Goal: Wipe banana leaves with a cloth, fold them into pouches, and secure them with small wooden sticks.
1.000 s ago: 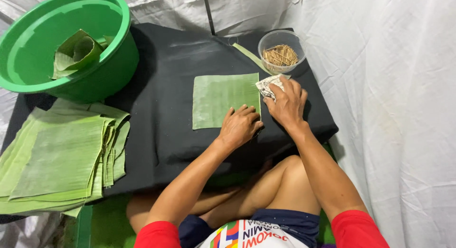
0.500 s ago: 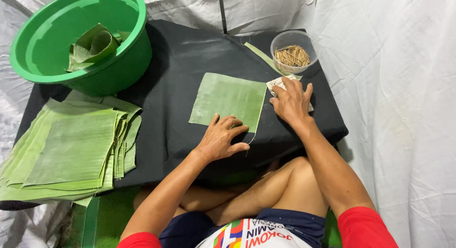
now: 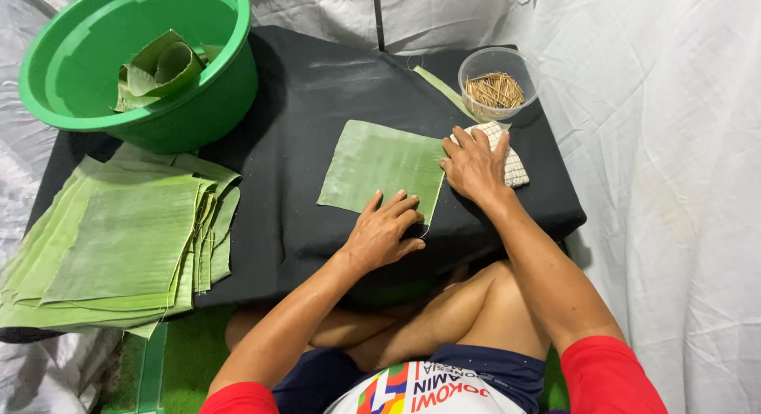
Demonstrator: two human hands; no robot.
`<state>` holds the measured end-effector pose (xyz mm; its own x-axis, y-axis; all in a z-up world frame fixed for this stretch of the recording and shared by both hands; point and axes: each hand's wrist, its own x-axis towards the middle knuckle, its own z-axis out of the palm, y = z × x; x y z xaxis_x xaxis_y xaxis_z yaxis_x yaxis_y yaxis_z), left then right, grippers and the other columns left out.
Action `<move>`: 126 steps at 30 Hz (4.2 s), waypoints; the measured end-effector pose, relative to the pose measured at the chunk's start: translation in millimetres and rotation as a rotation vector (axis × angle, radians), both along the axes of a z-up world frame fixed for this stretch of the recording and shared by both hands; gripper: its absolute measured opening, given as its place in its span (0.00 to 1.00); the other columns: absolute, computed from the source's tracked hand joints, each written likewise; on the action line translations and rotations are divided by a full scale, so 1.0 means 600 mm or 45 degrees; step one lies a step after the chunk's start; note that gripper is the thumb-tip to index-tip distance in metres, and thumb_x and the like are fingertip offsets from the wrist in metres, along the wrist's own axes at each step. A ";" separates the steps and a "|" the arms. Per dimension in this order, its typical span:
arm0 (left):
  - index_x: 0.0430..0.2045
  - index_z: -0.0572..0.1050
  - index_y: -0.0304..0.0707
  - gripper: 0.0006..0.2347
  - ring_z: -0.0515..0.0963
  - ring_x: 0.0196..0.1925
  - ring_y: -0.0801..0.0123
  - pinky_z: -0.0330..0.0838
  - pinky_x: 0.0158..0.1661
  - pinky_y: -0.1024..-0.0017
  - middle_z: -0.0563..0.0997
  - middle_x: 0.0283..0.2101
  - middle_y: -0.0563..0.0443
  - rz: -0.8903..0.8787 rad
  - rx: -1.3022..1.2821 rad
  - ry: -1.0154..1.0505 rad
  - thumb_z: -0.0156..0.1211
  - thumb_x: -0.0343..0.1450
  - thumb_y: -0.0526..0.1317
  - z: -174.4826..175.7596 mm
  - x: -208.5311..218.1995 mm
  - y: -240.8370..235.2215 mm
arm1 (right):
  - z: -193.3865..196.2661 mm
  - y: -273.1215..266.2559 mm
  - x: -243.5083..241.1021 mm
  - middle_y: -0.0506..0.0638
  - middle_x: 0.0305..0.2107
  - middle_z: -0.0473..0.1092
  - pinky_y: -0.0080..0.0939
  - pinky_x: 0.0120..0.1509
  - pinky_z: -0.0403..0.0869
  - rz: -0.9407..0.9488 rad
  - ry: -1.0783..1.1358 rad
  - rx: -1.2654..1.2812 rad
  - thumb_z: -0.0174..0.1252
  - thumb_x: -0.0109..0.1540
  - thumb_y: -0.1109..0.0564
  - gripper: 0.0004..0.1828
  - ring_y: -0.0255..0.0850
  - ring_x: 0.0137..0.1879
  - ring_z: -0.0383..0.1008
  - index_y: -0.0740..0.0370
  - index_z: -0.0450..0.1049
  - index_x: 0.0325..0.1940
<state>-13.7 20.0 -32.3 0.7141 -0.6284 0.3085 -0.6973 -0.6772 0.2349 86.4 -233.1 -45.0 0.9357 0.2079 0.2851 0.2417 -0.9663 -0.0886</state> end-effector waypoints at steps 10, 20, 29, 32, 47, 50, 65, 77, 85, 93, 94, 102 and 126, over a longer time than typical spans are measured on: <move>0.50 0.77 0.58 0.20 0.73 0.63 0.49 0.56 0.61 0.28 0.75 0.49 0.52 0.066 -0.044 -0.084 0.66 0.66 0.56 0.004 -0.006 -0.011 | 0.042 0.016 -0.009 0.58 0.67 0.66 0.95 0.67 0.38 -0.050 0.178 0.077 0.54 0.66 0.42 0.27 0.63 0.74 0.58 0.58 0.74 0.64; 0.38 0.81 0.54 0.06 0.76 0.60 0.51 0.54 0.62 0.31 0.82 0.46 0.52 0.090 -0.226 -0.249 0.61 0.72 0.47 0.001 -0.020 -0.009 | 0.034 0.012 -0.019 0.50 0.59 0.71 0.91 0.68 0.41 -0.023 0.011 0.216 0.63 0.62 0.46 0.11 0.54 0.71 0.63 0.51 0.77 0.43; 0.50 0.77 0.55 0.22 0.74 0.63 0.49 0.50 0.64 0.29 0.80 0.51 0.52 0.131 -0.170 -0.207 0.67 0.65 0.57 0.004 -0.043 0.000 | 0.028 0.005 -0.084 0.48 0.28 0.74 0.56 0.39 0.75 -0.051 -0.252 0.467 0.69 0.57 0.47 0.10 0.51 0.40 0.79 0.50 0.76 0.35; 0.47 0.78 0.55 0.18 0.76 0.60 0.51 0.50 0.64 0.29 0.81 0.48 0.53 0.130 -0.188 -0.290 0.70 0.64 0.51 -0.001 -0.039 0.008 | 0.036 0.008 -0.106 0.51 0.24 0.76 0.52 0.35 0.75 -0.182 -0.035 0.768 0.69 0.56 0.51 0.11 0.52 0.35 0.80 0.55 0.77 0.38; 0.24 0.83 0.74 0.11 0.74 0.59 0.58 0.69 0.55 0.56 0.75 0.51 0.62 0.433 -0.342 0.080 0.67 0.64 0.39 0.017 0.013 0.139 | 0.043 0.055 -0.146 0.58 0.28 0.72 0.28 0.11 0.70 -0.198 0.612 1.823 0.66 0.58 0.64 0.25 0.37 0.17 0.72 0.73 0.69 0.58; 0.27 0.85 0.74 0.15 0.76 0.56 0.60 0.72 0.54 0.61 0.71 0.49 0.61 0.615 -0.574 0.344 0.62 0.66 0.35 -0.031 0.032 0.156 | 0.039 0.062 -0.159 0.57 0.26 0.74 0.29 0.10 0.68 -0.206 0.600 1.706 0.65 0.56 0.67 0.22 0.38 0.15 0.72 0.71 0.73 0.54; 0.53 0.79 0.35 0.18 0.86 0.38 0.56 0.84 0.35 0.62 0.83 0.44 0.32 0.737 -1.236 0.970 0.67 0.67 0.34 0.046 0.028 0.158 | 0.044 -0.058 -0.104 0.55 0.55 0.72 0.64 0.52 0.72 -0.185 -0.342 0.175 0.69 0.57 0.47 0.27 0.57 0.59 0.71 0.50 0.78 0.61; 0.71 0.55 0.34 0.34 0.84 0.38 0.63 0.86 0.38 0.68 0.83 0.44 0.35 0.521 -1.448 1.232 0.59 0.67 0.23 0.011 0.076 0.138 | 0.028 0.159 -0.082 0.51 0.42 0.75 0.49 0.55 0.74 0.344 -0.440 0.529 0.73 0.51 0.53 0.25 0.51 0.50 0.76 0.52 0.80 0.52; 0.73 0.53 0.36 0.37 0.84 0.43 0.62 0.86 0.40 0.69 0.82 0.49 0.36 0.497 -1.485 1.284 0.59 0.65 0.21 0.020 0.069 0.137 | 0.048 0.216 -0.097 0.58 0.60 0.68 0.73 0.67 0.66 0.292 -0.045 0.258 0.57 0.64 0.44 0.24 0.63 0.70 0.65 0.40 0.70 0.66; 0.67 0.63 0.31 0.32 0.85 0.44 0.57 0.86 0.41 0.66 0.81 0.50 0.32 0.527 -1.532 1.302 0.58 0.64 0.20 0.007 0.070 0.144 | -0.012 0.063 -0.039 0.63 0.48 0.76 0.54 0.62 0.75 0.222 -0.483 0.167 0.61 0.60 0.55 0.17 0.58 0.57 0.77 0.53 0.82 0.53; 0.67 0.63 0.31 0.32 0.85 0.44 0.57 0.86 0.41 0.66 0.81 0.50 0.32 0.523 -1.534 1.299 0.58 0.64 0.20 0.007 0.070 0.145 | -0.027 0.061 -0.027 0.63 0.48 0.76 0.54 0.62 0.75 0.222 -0.487 0.164 0.61 0.60 0.55 0.17 0.58 0.57 0.77 0.53 0.82 0.53; 0.67 0.62 0.30 0.32 0.86 0.42 0.58 0.87 0.38 0.68 0.82 0.49 0.36 0.498 -1.550 1.282 0.58 0.64 0.21 -0.016 0.079 0.146 | -0.002 0.235 -0.042 0.61 0.52 0.74 0.58 0.63 0.73 0.479 -0.305 0.378 0.63 0.59 0.53 0.17 0.58 0.61 0.74 0.50 0.81 0.52; 0.64 0.66 0.25 0.30 0.83 0.47 0.56 0.85 0.41 0.66 0.81 0.52 0.30 0.554 -1.505 1.320 0.59 0.63 0.20 0.003 0.072 0.145 | -0.014 0.273 0.088 0.50 0.52 0.75 0.53 0.53 0.77 0.531 -0.376 0.258 0.59 0.59 0.51 0.15 0.51 0.60 0.75 0.39 0.81 0.49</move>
<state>29.6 106.8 -30.4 0.9611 -0.1109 -0.2530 0.2655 0.1181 0.9568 139.2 -69.5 -53.5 0.6595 0.4576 0.5963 0.6435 -0.7537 -0.1334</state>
